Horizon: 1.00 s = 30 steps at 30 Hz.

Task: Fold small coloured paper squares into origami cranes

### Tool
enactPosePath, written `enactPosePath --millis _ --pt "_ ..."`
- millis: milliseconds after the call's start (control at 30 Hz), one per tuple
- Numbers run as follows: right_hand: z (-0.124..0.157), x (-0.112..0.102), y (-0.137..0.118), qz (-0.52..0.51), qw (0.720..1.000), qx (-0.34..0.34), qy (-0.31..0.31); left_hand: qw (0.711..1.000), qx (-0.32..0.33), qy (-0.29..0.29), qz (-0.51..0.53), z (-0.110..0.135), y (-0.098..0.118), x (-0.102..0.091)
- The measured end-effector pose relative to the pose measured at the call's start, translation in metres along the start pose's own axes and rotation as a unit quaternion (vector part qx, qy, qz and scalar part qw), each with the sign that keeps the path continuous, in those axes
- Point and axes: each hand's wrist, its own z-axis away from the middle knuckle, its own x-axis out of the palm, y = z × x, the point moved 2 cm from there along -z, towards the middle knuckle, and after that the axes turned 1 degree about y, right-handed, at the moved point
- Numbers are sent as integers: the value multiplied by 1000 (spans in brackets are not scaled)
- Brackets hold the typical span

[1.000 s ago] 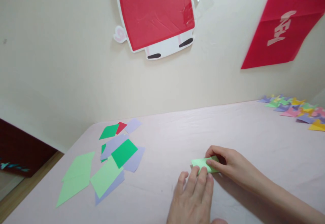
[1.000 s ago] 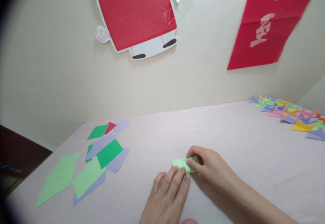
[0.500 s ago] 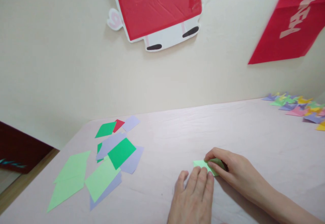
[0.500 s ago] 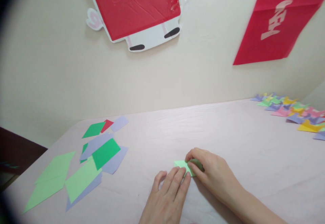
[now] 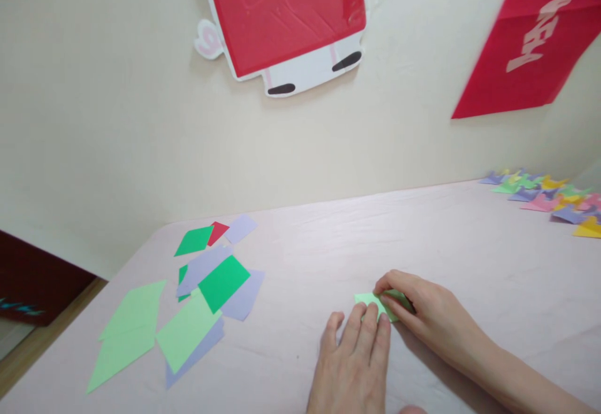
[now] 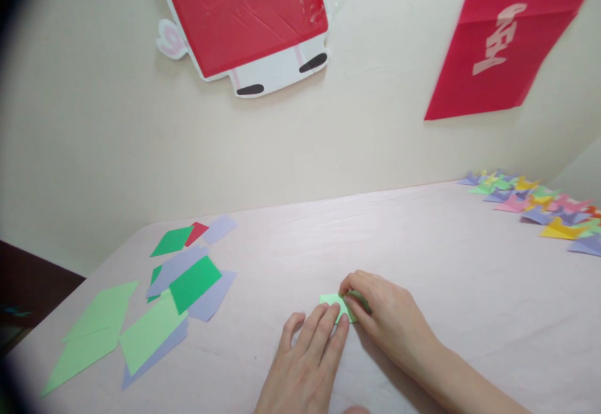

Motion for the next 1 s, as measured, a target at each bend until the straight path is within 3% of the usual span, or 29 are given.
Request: enactPosePath --millis 133,300,467,700,1000 --pt "0 2 0 11 1000 -12 3 999 2 49 -20 0 0 4" --pt "1 5 1 24 998 -49 10 996 12 46 -74 -4 -3 9" --pt "1 11 6 31 996 -72 34 990 42 85 -103 -10 -5 7" --pt "3 10 1 40 997 -68 22 997 14 31 -72 -15 -1 -5" --pt "7 9 5 41 996 -75 37 999 1 13 -44 -17 0 -6"
